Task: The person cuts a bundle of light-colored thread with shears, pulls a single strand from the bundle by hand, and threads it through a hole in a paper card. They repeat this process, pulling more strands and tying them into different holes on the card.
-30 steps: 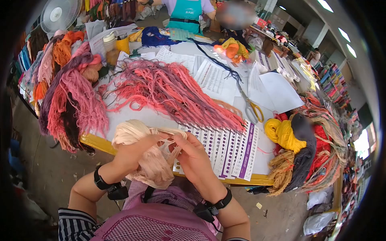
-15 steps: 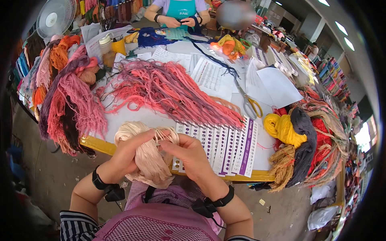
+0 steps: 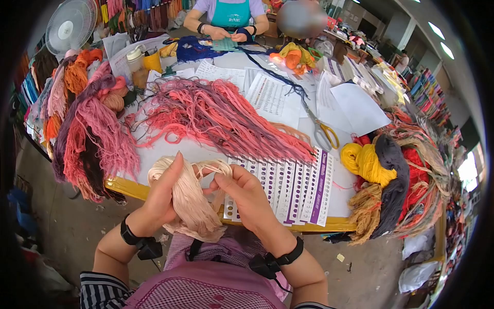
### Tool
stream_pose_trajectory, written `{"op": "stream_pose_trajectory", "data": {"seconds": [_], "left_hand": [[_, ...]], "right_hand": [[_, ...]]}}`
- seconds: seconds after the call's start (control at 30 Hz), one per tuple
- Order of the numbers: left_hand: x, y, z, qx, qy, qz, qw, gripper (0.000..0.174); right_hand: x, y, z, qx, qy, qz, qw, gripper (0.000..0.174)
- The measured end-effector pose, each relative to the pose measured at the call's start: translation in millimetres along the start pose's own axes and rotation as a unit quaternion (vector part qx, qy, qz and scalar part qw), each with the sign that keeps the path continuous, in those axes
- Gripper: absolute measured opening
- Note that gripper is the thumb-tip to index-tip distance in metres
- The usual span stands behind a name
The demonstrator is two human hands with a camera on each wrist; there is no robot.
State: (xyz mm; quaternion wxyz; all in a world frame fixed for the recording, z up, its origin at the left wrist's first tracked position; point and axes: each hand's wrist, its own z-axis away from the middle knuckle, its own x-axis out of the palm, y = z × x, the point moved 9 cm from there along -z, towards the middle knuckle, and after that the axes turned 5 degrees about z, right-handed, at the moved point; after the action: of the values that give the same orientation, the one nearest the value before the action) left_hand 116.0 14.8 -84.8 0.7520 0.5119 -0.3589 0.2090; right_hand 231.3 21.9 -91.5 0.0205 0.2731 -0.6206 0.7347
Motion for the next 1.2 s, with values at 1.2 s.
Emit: {"op": "stream_pose_trajectory", "data": {"seconds": [1.2], "left_hand": [[1.9, -18.9, 1.3, -0.043, -0.087, -0.155, 0.983, 0.066]], "right_hand": [[2.2, 6.9, 7.1, 0.065, -0.013, 0.087, 0.994, 0.028]]}}
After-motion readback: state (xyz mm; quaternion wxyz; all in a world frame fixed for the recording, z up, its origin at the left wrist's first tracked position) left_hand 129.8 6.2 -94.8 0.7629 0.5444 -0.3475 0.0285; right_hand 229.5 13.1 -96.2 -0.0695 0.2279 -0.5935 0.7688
